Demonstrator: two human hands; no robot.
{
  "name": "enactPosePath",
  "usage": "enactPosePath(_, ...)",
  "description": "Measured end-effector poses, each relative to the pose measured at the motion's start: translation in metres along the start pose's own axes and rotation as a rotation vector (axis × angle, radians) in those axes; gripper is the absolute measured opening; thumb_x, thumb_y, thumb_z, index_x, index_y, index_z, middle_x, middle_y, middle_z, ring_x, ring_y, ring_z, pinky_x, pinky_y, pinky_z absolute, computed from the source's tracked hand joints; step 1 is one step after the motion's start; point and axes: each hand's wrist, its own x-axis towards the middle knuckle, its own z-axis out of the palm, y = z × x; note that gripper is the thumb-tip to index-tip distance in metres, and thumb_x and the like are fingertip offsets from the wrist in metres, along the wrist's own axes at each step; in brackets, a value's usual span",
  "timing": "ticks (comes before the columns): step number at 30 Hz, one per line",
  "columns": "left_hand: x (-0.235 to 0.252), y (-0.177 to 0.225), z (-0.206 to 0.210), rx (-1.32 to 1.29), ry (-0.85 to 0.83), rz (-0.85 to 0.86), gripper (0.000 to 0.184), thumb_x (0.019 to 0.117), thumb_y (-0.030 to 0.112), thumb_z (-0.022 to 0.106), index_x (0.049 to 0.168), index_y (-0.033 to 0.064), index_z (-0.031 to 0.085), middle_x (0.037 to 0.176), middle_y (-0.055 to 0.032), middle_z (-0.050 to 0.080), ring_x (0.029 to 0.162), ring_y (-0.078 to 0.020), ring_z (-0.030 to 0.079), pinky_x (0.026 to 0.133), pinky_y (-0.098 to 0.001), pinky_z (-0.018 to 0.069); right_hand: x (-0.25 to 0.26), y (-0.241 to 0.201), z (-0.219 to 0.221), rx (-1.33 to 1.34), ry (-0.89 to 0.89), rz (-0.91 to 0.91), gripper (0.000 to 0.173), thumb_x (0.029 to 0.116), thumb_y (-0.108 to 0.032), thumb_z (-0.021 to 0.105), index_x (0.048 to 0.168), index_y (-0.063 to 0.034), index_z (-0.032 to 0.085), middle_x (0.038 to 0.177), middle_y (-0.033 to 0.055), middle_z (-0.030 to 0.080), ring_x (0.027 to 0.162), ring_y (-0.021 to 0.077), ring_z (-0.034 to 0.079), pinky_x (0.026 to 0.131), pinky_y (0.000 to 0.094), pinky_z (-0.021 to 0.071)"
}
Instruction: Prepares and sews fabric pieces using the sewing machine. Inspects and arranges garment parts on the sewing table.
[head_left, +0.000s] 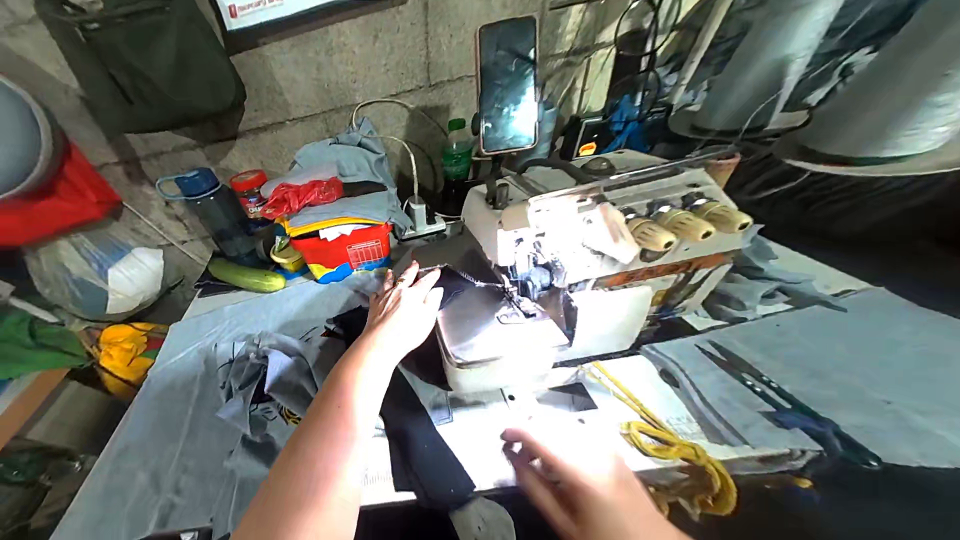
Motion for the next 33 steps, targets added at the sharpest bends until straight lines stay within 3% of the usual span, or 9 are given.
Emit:
enactPosePath(4,-0.027,-0.009,-0.001,-0.046,0.149,-0.001,0.052,0.1082,0.043,0.045,0.156,0.0215,0.046,0.167,-0.0113,0.031,0.155,-0.0364,0.024,0.117,-0.0653,0.0259,-0.003,-0.020,0.025,0.020,-0.321,-0.255,0.012,0.0938,-0.007,0.063,0.099,-0.0111,0.074,0.099,0.0103,0.070,0.090,0.0289,0.068,0.072,0.0398,0.0582)
enactPosePath(8,-0.069,-0.026,-0.008,-0.039,0.330,0.112,0.045,0.1044,0.037,0.057,0.140,0.0103,0.063,0.152,-0.0146,0.052,0.145,-0.0346,0.043,0.117,-0.0561,0.0347,0.004,-0.023,0.025,0.097,-0.382,-0.161,0.015,0.0973,-0.003,0.058,0.096,-0.0021,0.073,0.104,0.0168,0.073,0.100,0.0363,0.070,0.085,0.0469,0.0572)
enactPosePath(12,-0.114,-0.045,-0.009,-0.170,0.423,0.255,0.036,0.1024,0.028,0.058,0.127,0.0054,0.069,0.128,-0.0101,0.069,0.117,-0.0217,0.066,0.100,-0.0448,0.0536,0.001,0.001,0.043,0.232,-0.223,-0.207,0.008,0.0902,-0.017,0.067,0.085,-0.0146,0.073,0.092,0.0021,0.073,0.091,0.0199,0.069,0.083,0.0334,0.0546)
enactPosePath(18,-0.169,-0.031,-0.009,-0.676,-0.029,0.386,0.027,0.1022,0.017,0.057,0.115,-0.0039,0.069,0.095,-0.0087,0.074,0.085,-0.0071,0.070,0.080,-0.0246,0.0576,0.028,0.003,0.018,0.582,-0.571,0.139,0.014,0.0895,-0.012,0.071,0.090,0.0009,0.076,0.093,0.0151,0.072,0.094,0.0245,0.065,0.084,0.0388,0.0506)
enactPosePath(23,-0.171,-0.031,0.016,-0.829,-0.493,0.554,0.050,0.1094,0.031,0.042,0.121,-0.0110,0.066,0.107,-0.0197,0.074,0.094,-0.0180,0.073,0.087,-0.0343,0.0578,0.051,-0.009,0.015,0.377,-0.153,0.139,0.023,0.0976,-0.026,0.060,0.094,-0.0080,0.073,0.084,0.0033,0.070,0.075,0.0062,0.065,0.068,0.0210,0.0543)
enactPosePath(25,-0.161,-0.027,0.032,-1.030,-0.534,0.435,0.082,0.1019,0.067,0.033,0.130,-0.0037,0.063,0.120,-0.0122,0.072,0.098,-0.0149,0.071,0.084,-0.0326,0.0572,0.065,-0.019,0.011,0.236,0.024,-0.008,0.025,0.1010,-0.030,0.056,0.094,-0.0126,0.072,0.081,-0.0009,0.069,0.075,0.0034,0.065,0.068,0.0180,0.0534)
enactPosePath(27,-0.136,-0.019,0.034,-1.340,-0.391,0.200,0.083,0.0927,0.081,0.031,0.121,0.0104,0.064,0.106,0.0027,0.074,0.090,-0.0081,0.071,0.075,-0.0270,0.0585,0.079,-0.031,-0.001,0.111,0.093,-0.179,0.024,0.1041,-0.025,0.052,0.096,-0.0134,0.070,0.083,0.0004,0.069,0.081,0.0093,0.066,0.075,0.0213,0.0536)
enactPosePath(30,-0.082,-0.019,0.004,-1.626,-0.063,-0.250,0.056,0.1113,0.046,0.023,0.123,0.0073,0.061,0.092,-0.0038,0.073,0.077,-0.0142,0.071,0.070,-0.0304,0.0592,0.082,-0.049,-0.020,-0.012,0.030,-0.311,0.019,0.1027,-0.008,0.052,0.099,-0.0105,0.071,0.086,0.0063,0.069,0.087,0.0215,0.066,0.080,0.0297,0.0536)
enactPosePath(33,-0.029,-0.034,-0.025,-1.635,0.302,-0.469,0.032,0.1117,0.025,0.037,0.120,0.0061,0.061,0.083,-0.0031,0.065,0.067,-0.0120,0.064,0.063,-0.0274,0.0559,0.070,-0.061,-0.042,-0.007,-0.131,-0.282,0.019,0.0977,0.002,0.057,0.102,-0.0027,0.075,0.084,0.0139,0.069,0.082,0.0307,0.067,0.073,0.0371,0.0558)
